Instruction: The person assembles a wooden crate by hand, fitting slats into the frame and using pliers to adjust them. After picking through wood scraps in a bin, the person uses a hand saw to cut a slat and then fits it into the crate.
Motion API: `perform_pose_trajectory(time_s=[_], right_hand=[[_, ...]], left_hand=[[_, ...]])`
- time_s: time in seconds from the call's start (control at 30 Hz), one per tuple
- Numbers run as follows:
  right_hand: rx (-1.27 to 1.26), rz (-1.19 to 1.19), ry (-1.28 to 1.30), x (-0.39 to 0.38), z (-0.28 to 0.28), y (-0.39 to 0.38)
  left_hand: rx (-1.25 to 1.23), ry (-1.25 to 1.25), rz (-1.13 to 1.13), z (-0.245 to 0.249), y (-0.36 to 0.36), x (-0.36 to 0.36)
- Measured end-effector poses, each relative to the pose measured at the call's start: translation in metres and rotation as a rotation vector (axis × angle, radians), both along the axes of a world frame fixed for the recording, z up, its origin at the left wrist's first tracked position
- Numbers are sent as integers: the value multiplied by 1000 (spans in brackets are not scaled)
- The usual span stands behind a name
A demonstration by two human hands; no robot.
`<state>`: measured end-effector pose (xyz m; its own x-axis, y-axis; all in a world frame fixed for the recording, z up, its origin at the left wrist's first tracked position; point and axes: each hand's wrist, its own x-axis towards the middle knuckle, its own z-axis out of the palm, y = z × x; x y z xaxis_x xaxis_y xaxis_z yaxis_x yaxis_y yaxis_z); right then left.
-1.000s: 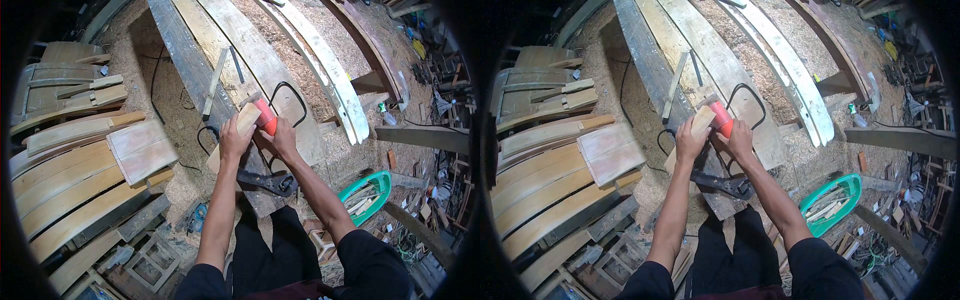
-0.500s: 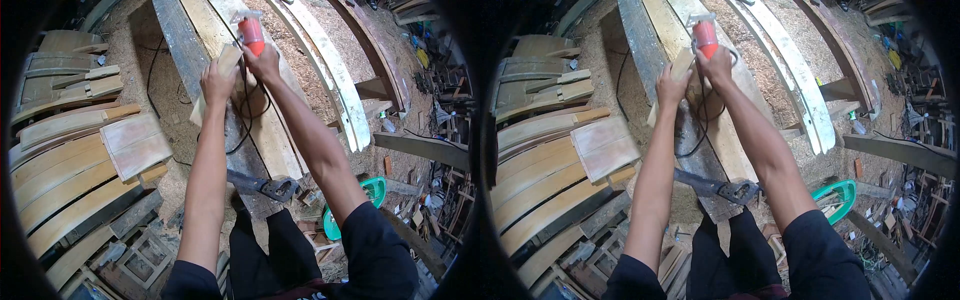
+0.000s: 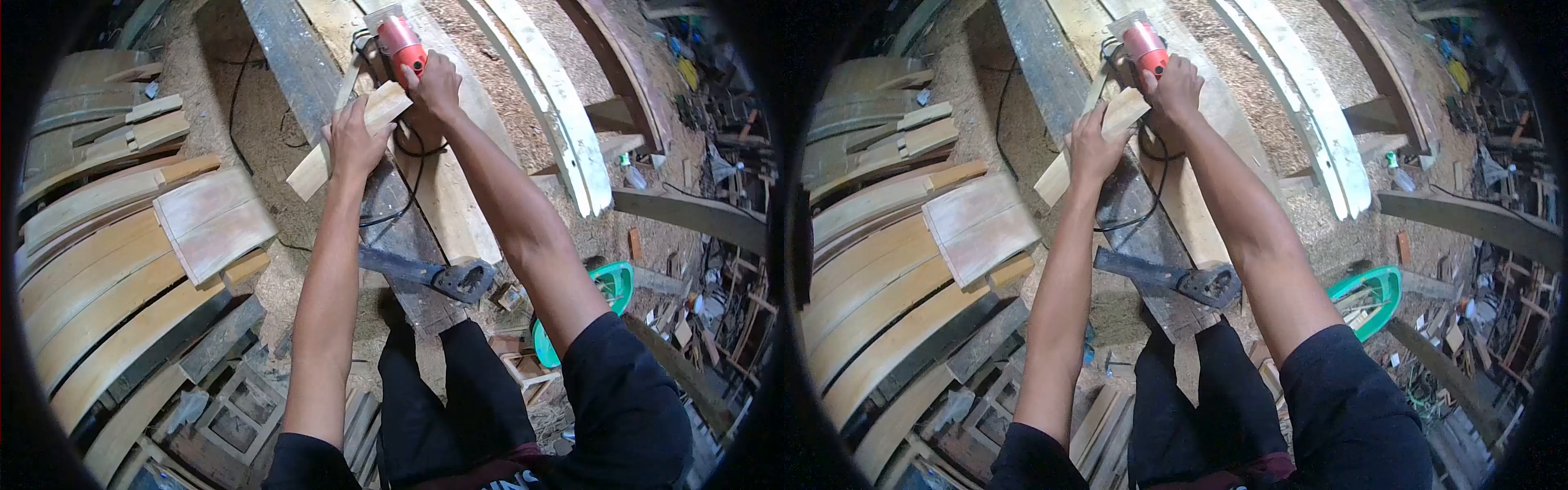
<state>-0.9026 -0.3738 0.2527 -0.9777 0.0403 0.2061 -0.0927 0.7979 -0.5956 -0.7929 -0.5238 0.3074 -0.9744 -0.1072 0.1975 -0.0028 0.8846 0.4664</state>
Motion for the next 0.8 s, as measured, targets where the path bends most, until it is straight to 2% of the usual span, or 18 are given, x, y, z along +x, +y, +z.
perform_pose_trajectory(time_s=[0.07, 0.13, 0.2, 0.27, 0.33, 0.37, 0.43, 0.5, 0.57, 0.6, 0.8], right_hand=[[-85, -2, 135, 37, 12, 14], [-119, 140, 235, 99, 9, 41], [-165, 277, 141, 201, 16, 70], [-134, 620, -102, 291, 5, 103], [-78, 689, -22, 354, 22, 112], [6, 654, -78, 375, 20, 118], [55, 557, -142, 395, 18, 120], [38, 439, -62, 406, 6, 113], [73, 404, -60, 411, -6, 110], [69, 389, 20, 412, -12, 109], [23, 303, -137, 396, 5, 121]], left_hand=[[14, -21, -19, 9, 6, 14], [1, 43, -62, 20, 10, 40], [-3, 40, -113, 26, 14, 78], [8, 16, -147, 34, 15, 106], [2, -54, -170, 33, 21, 138], [4, -49, -199, 27, 23, 149], [2, -41, -254, 18, 27, 168], [21, -59, -259, 12, 32, 187], [21, -59, -265, 8, 35, 201], [29, -72, -258, 8, 37, 209], [60, -37, -281, 20, 43, 230]])
